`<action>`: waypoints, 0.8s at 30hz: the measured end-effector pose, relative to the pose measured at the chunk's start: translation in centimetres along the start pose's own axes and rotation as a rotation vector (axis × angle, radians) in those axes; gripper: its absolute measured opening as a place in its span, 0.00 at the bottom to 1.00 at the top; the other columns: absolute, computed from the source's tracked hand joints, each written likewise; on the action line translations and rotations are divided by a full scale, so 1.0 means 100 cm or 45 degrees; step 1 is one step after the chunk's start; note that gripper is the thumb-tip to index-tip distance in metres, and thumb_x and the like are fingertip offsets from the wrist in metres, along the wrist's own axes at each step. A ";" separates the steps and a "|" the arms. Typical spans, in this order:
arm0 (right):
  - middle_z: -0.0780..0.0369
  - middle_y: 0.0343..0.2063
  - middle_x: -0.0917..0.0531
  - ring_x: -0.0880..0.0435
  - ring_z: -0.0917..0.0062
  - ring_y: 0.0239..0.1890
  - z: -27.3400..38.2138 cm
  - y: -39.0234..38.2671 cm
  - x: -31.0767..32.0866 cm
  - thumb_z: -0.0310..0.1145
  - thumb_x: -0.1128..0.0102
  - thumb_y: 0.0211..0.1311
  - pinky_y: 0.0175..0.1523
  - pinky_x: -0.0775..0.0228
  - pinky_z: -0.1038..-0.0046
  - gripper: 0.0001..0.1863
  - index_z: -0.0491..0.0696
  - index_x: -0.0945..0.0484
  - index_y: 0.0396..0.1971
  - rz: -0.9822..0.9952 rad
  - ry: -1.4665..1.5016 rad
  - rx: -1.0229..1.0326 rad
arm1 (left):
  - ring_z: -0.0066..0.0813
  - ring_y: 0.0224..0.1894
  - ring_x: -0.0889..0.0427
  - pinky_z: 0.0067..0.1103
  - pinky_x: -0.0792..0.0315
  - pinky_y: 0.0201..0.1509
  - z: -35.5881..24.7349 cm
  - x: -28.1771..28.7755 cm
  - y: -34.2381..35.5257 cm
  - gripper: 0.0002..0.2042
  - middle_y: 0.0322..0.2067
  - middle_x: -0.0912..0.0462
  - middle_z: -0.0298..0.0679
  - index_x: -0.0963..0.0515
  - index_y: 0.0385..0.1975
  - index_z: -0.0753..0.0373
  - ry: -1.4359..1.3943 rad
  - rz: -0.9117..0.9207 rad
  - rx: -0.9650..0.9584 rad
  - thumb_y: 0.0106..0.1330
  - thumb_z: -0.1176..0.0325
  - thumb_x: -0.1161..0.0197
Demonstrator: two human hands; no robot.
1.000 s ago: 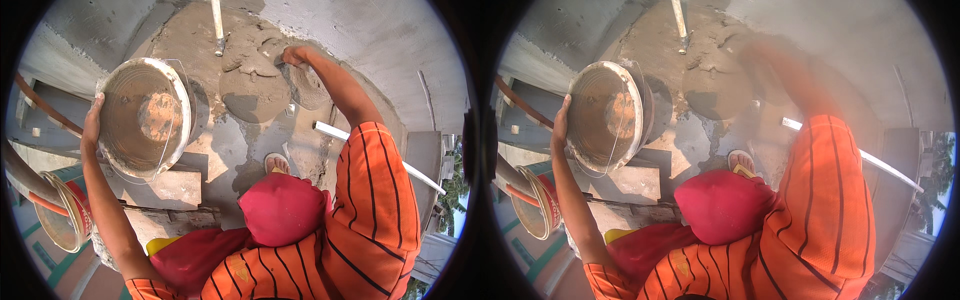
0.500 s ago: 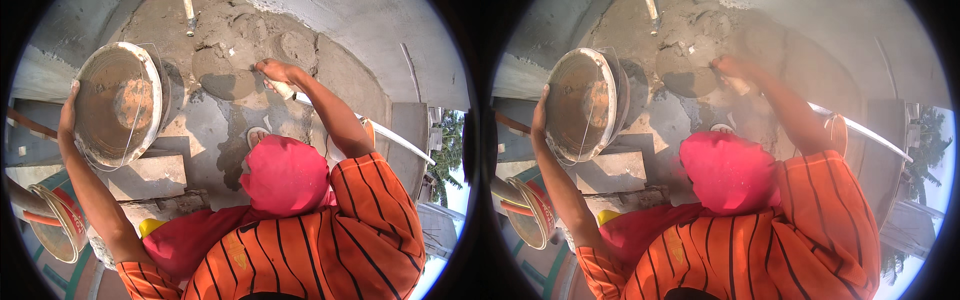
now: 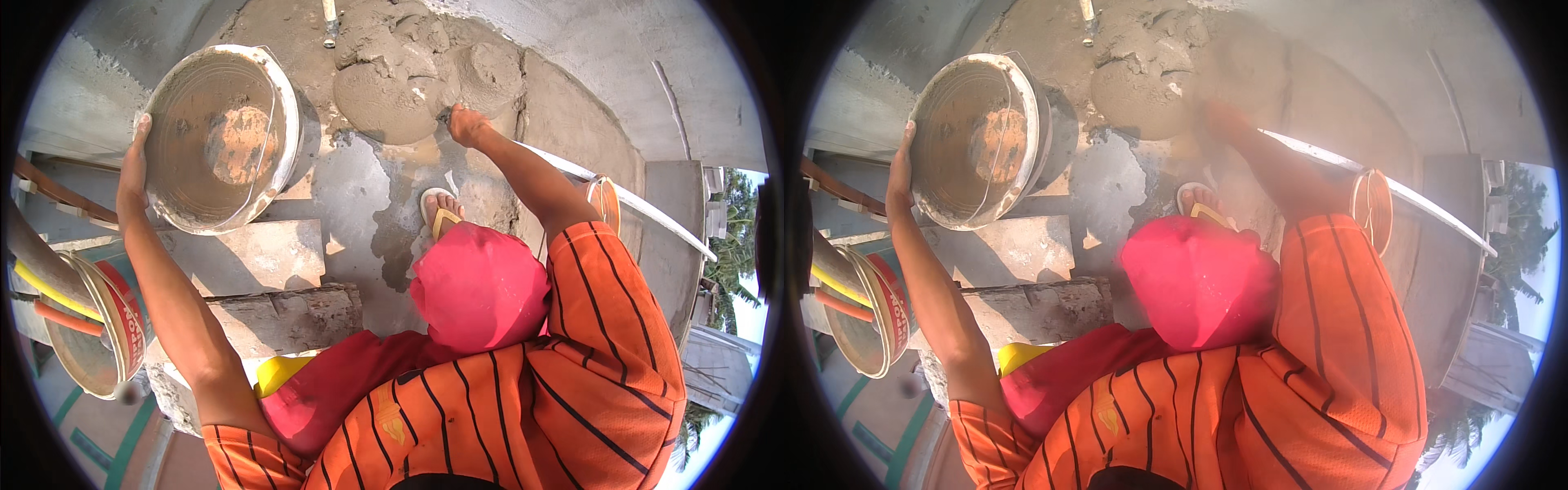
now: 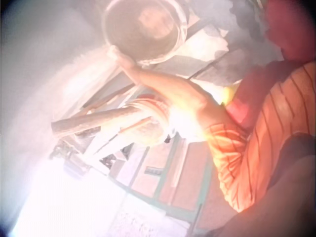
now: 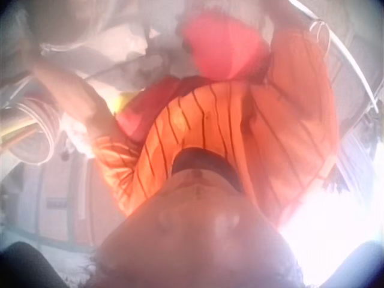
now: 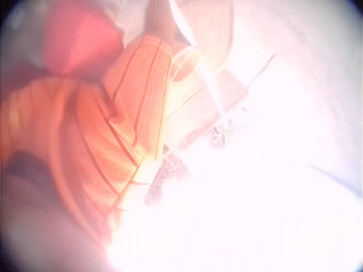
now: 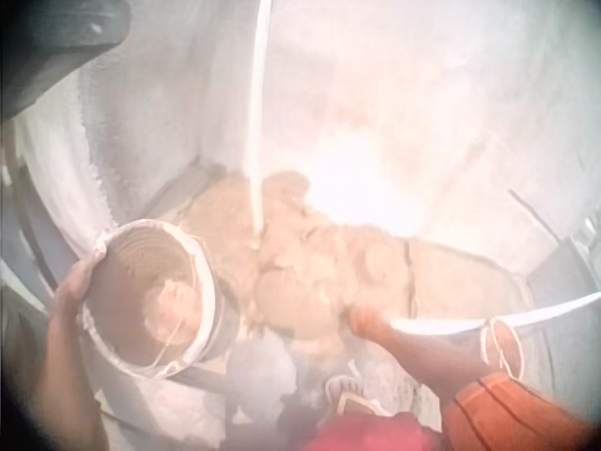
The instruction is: The person pours cement from buckets onto a concrete floor, spreads it with a trowel, and levels the surface using a long straight edge. The person repeatedly scoops, pours, and smooths the cement to create an even layer.
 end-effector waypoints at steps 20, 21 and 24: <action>0.55 0.27 0.18 0.19 0.68 0.23 -0.082 0.001 -0.082 0.41 0.57 0.69 0.27 0.25 0.62 0.20 0.39 0.23 0.37 0.575 0.384 -0.253 | 0.42 0.64 0.32 0.32 0.39 0.67 0.035 0.036 -0.011 0.45 0.64 0.33 0.47 0.40 0.66 0.67 -0.207 -0.084 0.062 0.61 0.33 0.47; 0.55 0.28 0.18 0.19 0.68 0.23 -0.090 0.010 -0.070 0.41 0.58 0.69 0.27 0.25 0.62 0.20 0.38 0.23 0.38 0.546 0.351 -0.200 | 0.42 0.64 0.32 0.32 0.38 0.67 0.030 0.042 -0.005 0.45 0.64 0.34 0.47 0.40 0.67 0.67 -0.164 -0.117 -0.003 0.62 0.33 0.47; 0.56 0.29 0.18 0.18 0.67 0.27 -0.040 -0.029 0.024 0.42 0.58 0.69 0.32 0.25 0.61 0.23 0.37 0.23 0.44 0.637 0.508 -0.374 | 0.42 0.64 0.32 0.32 0.37 0.66 0.042 0.077 0.003 0.45 0.65 0.35 0.47 0.42 0.68 0.66 -0.024 -0.241 -0.104 0.62 0.33 0.47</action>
Point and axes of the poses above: each hand's wrist, its own y-axis towards the middle knuckle, its own x-axis out of the back of the hand, z = x × y, the point moved 4 cm from there along y, towards the middle knuckle
